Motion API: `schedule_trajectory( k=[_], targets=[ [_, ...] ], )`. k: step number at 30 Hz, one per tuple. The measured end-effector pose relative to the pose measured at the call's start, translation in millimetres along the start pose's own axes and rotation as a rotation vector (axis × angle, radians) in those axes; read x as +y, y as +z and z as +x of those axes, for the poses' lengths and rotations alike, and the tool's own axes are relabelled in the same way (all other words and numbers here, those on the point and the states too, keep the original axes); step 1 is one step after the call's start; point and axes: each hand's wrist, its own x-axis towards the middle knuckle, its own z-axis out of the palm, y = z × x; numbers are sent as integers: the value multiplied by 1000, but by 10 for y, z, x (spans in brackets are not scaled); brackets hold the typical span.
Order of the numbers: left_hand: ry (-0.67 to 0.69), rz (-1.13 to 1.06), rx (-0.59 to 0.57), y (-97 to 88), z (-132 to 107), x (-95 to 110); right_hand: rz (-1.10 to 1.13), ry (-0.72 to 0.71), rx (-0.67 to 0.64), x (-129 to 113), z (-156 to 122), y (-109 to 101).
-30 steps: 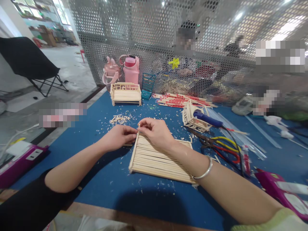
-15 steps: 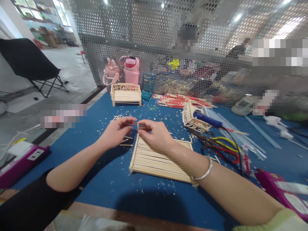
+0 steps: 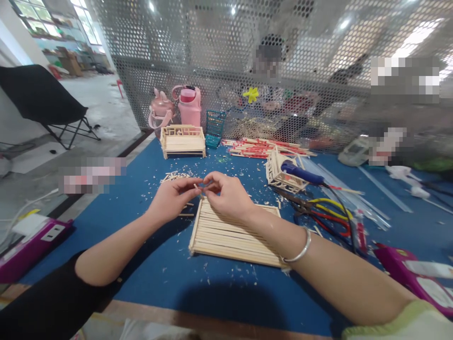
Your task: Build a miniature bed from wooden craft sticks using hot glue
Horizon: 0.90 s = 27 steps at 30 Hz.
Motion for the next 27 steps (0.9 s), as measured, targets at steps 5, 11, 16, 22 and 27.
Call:
schedule_trajectory(
  k=[5, 11, 16, 22, 27],
  targets=[
    [2, -27, 58, 23, 6, -18, 2, -15, 175, -170, -68, -362],
    [20, 91, 17, 25, -6, 6, -101, 59, 423, -66, -600, -777],
    [-6, 96, 16, 24, -21, 19, -139, 226, 646, 362, -931, -847],
    [-16, 112, 38, 9, -20, 9, -73, 257, 636, 502, -972, -778],
    [-12, 146, 32, -11, -19, 20, -126, 263, 590, 472, -975, -711]
  ],
)
